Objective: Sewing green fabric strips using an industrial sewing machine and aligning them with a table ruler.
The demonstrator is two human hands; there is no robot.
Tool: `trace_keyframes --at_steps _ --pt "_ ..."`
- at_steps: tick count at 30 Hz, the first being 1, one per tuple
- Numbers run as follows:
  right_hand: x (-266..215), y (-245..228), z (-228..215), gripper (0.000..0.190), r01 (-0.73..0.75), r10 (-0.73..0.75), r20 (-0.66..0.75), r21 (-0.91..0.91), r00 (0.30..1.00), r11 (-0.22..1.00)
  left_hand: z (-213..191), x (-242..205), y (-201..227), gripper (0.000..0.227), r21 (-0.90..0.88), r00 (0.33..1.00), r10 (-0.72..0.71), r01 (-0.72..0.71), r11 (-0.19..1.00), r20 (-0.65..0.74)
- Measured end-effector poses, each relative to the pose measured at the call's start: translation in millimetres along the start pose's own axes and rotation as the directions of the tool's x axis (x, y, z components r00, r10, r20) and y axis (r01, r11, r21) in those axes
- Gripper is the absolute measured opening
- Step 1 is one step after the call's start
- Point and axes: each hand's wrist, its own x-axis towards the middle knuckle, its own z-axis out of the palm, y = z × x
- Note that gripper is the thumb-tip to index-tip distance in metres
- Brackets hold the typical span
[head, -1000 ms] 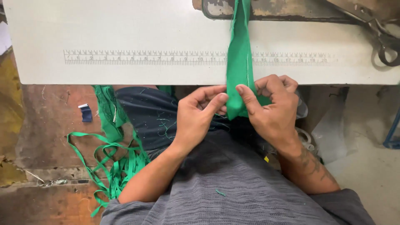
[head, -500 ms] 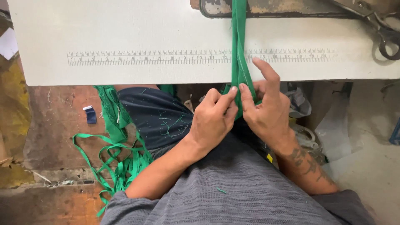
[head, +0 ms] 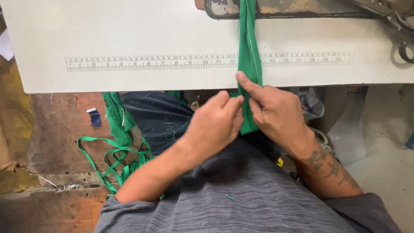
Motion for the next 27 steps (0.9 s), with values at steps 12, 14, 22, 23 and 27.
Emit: trace_keyframes --at_steps 12,14,22,23,27 --pt "-6.9 -20.8 -15.9 0.055 0.034 -0.015 0.088 -0.217 0.996 0.976 -11.7 84.9 -78.6 0.041 0.148 0.832 0.515 -0.547 0.824 0.207" --pt "-5.3 -40.3 -29.2 0.02 0.171 -0.204 -0.045 -0.39 0.978 0.905 -8.8 86.3 -73.7 0.047 0.239 0.82 0.526 -0.569 0.786 0.225" --pt "99.1 58.5 -43.4 0.048 0.136 -0.133 0.035 -0.405 0.99 0.904 -21.7 82.5 -61.2 0.052 0.294 0.851 0.48 -0.524 0.799 0.211" --pt "131.4 75.8 -42.3 0.062 0.398 -0.393 0.086 -0.336 0.916 0.854 -23.4 88.1 -63.4 0.051 0.288 0.851 0.485 -0.525 0.801 0.2" --pt "150.8 77.6 -32.0 0.073 0.414 -0.33 0.29 -0.311 0.899 0.856 -26.1 87.5 -63.0 0.046 0.28 0.866 0.462 -0.5 0.82 0.193"
